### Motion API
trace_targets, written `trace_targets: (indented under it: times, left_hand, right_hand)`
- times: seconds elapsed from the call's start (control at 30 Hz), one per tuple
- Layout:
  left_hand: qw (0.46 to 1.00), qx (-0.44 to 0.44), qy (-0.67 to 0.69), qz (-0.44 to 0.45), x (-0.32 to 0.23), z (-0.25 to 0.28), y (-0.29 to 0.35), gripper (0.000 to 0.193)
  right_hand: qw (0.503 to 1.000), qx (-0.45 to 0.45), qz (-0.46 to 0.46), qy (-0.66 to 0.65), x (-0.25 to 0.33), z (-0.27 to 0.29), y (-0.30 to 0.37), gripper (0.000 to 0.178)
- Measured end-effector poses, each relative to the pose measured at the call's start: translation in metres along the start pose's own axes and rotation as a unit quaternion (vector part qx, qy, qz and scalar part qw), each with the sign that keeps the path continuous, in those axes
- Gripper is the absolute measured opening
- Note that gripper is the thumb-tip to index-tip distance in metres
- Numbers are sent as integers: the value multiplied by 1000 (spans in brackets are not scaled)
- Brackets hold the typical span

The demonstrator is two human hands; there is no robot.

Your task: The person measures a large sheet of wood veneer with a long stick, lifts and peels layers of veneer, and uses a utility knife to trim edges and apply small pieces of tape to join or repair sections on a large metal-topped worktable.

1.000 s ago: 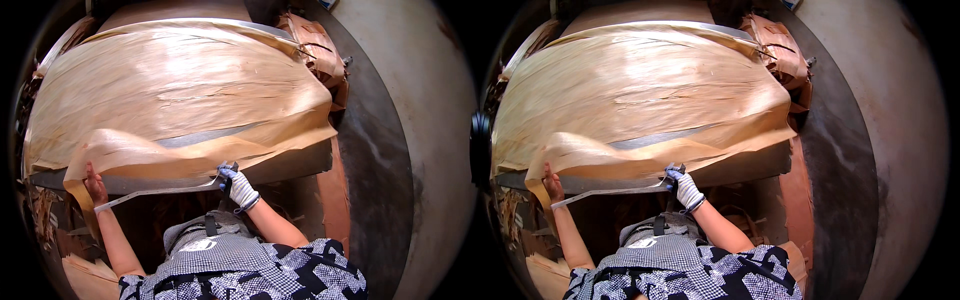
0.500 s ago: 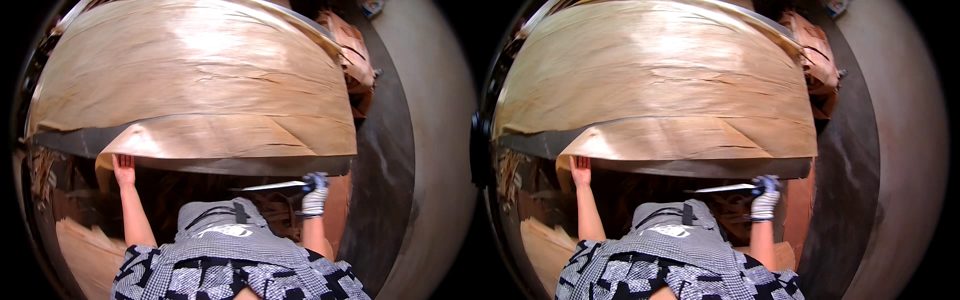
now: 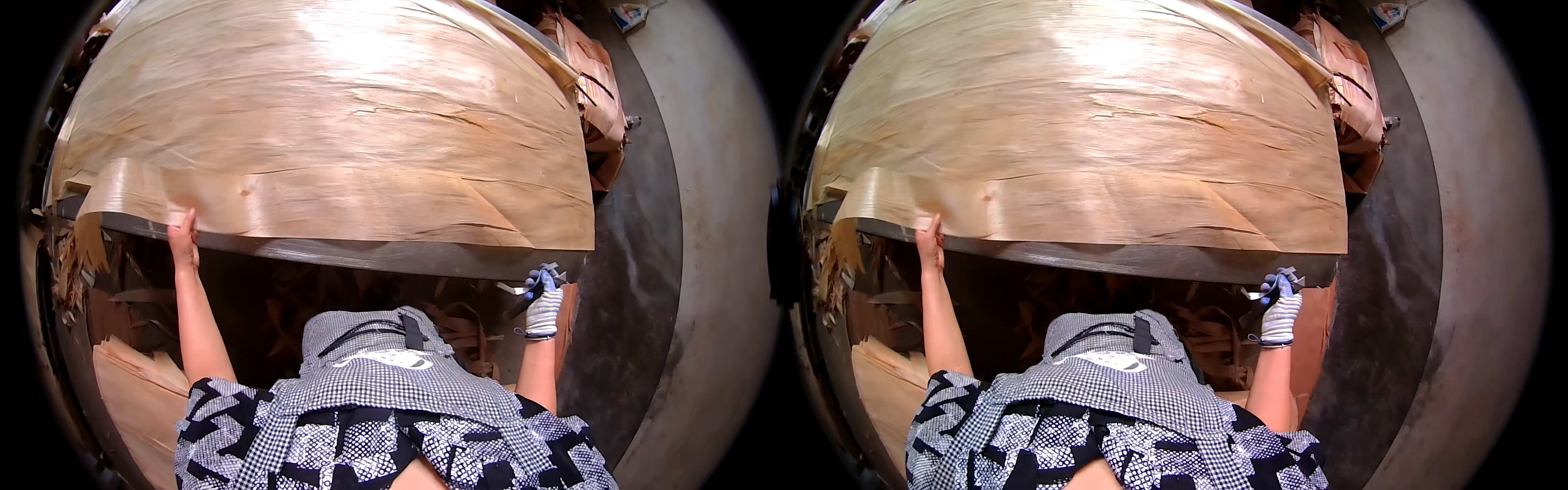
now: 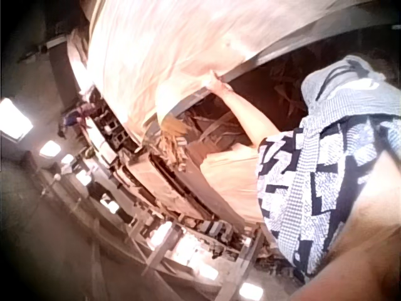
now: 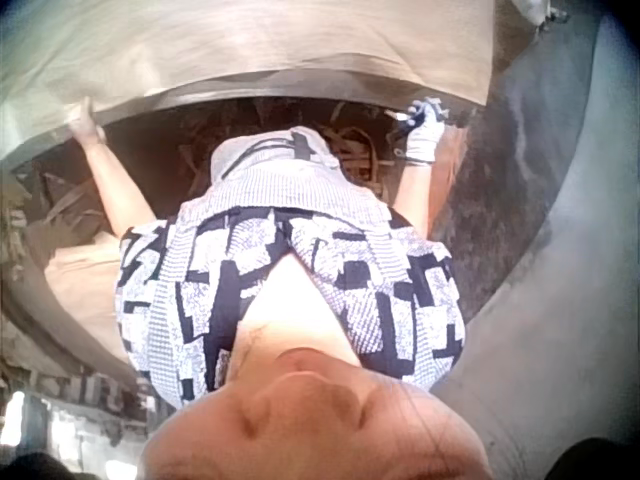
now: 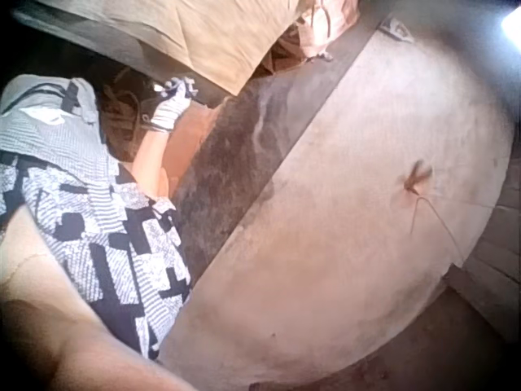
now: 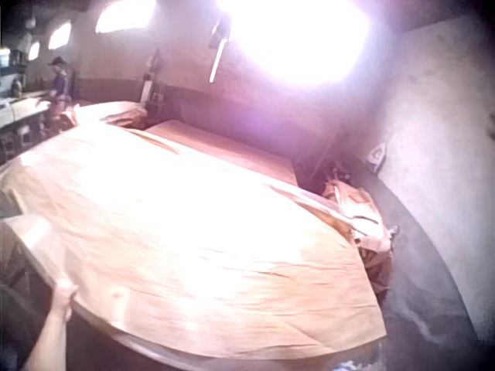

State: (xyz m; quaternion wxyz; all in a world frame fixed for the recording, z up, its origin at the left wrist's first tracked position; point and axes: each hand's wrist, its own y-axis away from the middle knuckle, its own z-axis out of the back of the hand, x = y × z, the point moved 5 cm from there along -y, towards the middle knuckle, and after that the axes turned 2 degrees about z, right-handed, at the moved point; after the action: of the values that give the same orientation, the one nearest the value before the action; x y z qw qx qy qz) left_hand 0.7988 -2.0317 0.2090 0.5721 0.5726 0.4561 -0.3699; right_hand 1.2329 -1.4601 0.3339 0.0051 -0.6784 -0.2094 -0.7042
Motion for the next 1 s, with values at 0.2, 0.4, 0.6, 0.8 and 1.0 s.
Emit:
trace_targets:
  times: [0.2, 0.4, 0.6, 0.8, 1.0]
  left_hand:
    - [976, -62, 170, 119, 58, 26, -24, 30]
    - [800, -450, -382, -107, 7, 18, 18, 52]
    - [692, 79, -667, -265, 33, -170, 99, 68]
    - [669, 139, -702, -201, 59, -176, 86, 68]
    - [705, 85, -637, -300, 45, -217, 98, 66]
  right_hand:
    - [997, 16, -65, 31, -13, 3, -4, 19]
    - [970, 112, -27, 215, 0, -45, 13, 33]
    - [946, 207, -79, 238, -10, -95, 29, 12]
    - [965, 162, -91, 187, -24, -45, 15, 11]
    - [978, 91, -37, 184, -8, -4, -13, 21]
